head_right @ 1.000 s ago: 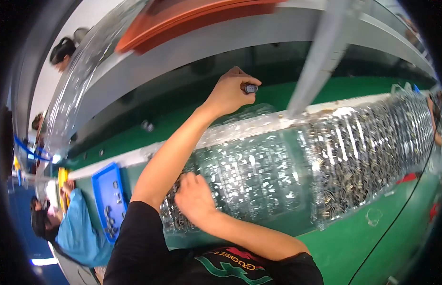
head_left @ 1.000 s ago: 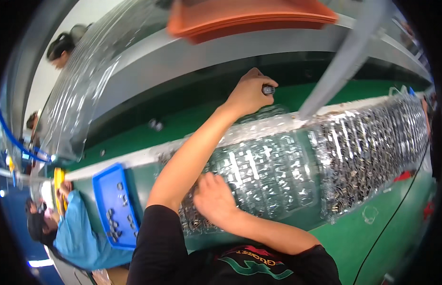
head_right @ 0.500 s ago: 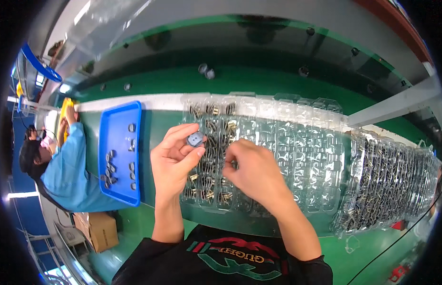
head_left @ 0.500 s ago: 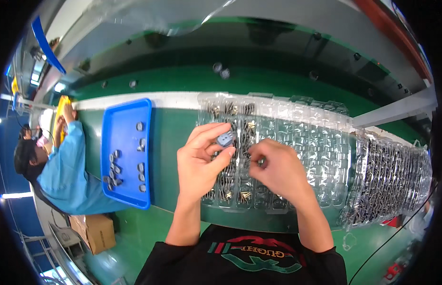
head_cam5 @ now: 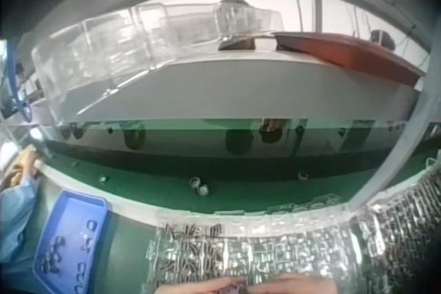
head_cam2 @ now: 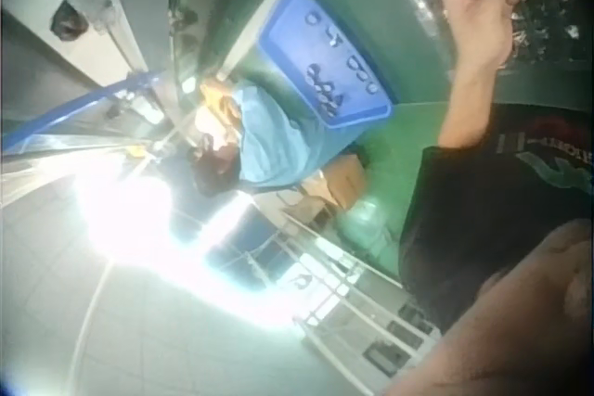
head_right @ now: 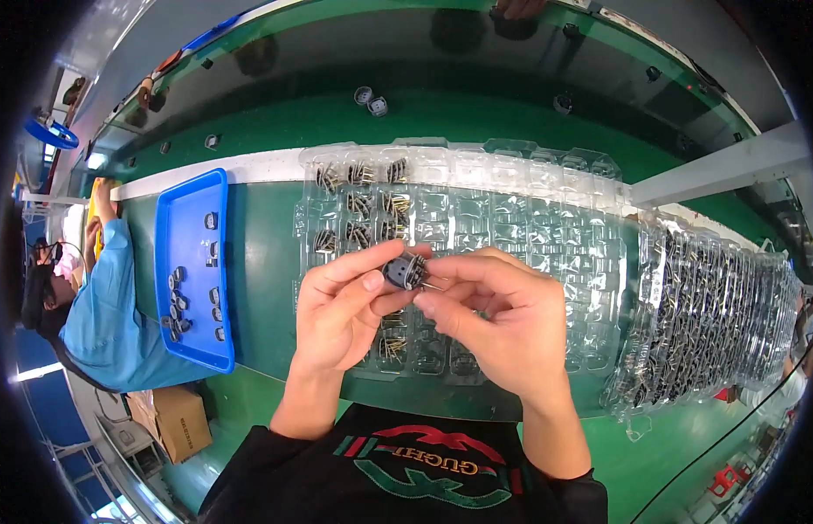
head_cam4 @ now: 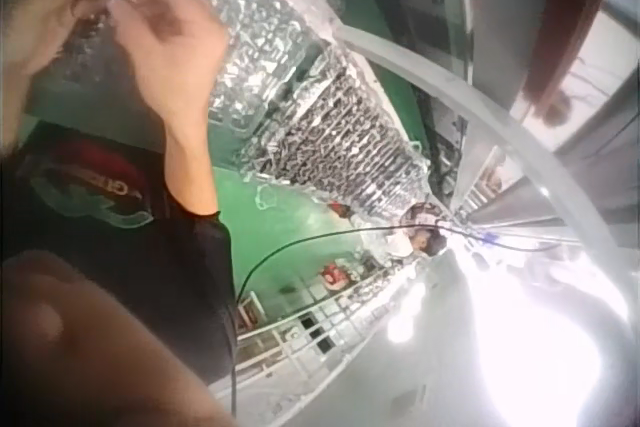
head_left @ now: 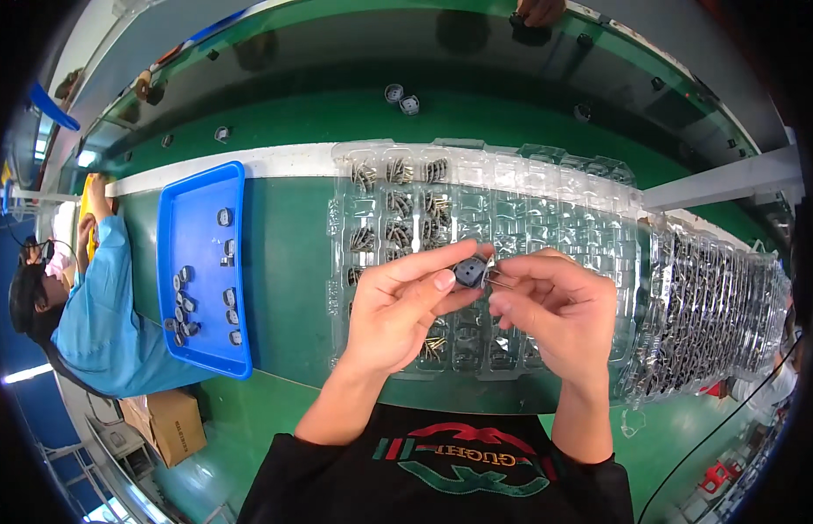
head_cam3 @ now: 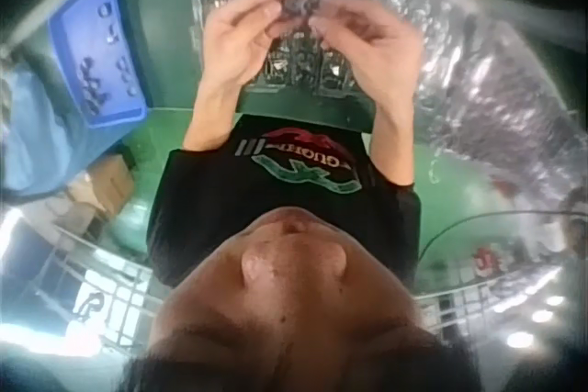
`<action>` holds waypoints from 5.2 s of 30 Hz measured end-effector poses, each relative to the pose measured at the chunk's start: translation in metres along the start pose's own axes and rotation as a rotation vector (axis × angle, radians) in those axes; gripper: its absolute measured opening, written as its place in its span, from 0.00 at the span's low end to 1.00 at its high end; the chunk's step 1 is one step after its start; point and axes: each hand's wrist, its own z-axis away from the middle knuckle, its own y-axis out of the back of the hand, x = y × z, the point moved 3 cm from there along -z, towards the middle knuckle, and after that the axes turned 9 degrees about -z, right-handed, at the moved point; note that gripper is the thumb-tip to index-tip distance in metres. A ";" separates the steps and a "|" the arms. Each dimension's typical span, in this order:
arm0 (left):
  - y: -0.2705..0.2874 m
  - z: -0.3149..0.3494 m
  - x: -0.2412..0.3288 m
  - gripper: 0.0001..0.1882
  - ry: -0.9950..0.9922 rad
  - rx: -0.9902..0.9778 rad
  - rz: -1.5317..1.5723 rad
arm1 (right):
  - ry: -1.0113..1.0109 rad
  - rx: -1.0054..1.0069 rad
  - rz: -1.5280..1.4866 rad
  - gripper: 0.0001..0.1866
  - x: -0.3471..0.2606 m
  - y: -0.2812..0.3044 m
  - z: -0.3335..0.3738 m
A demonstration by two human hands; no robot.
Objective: The person assembles electrical connectors by taking plastic housings and metal pins from trays, inserting the pins into each housing by hand, and placing the assembled components onto a conveyor belt.
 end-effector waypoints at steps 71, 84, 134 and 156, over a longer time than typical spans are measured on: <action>0.105 -0.260 0.059 0.18 -0.032 0.047 -1.369 | 0.594 -0.221 1.401 0.08 0.060 -0.046 -0.013; -0.013 -0.393 -0.005 0.26 -1.050 0.051 -1.952 | 0.596 -0.219 1.270 0.16 0.057 -0.045 -0.012; -0.037 -0.009 0.011 0.28 -0.235 -0.183 -0.843 | 0.402 -0.230 0.522 0.11 -0.014 0.024 0.008; -0.046 -0.009 0.020 0.34 -0.212 -0.130 -0.900 | 0.614 -0.136 0.877 0.11 -0.035 0.012 0.005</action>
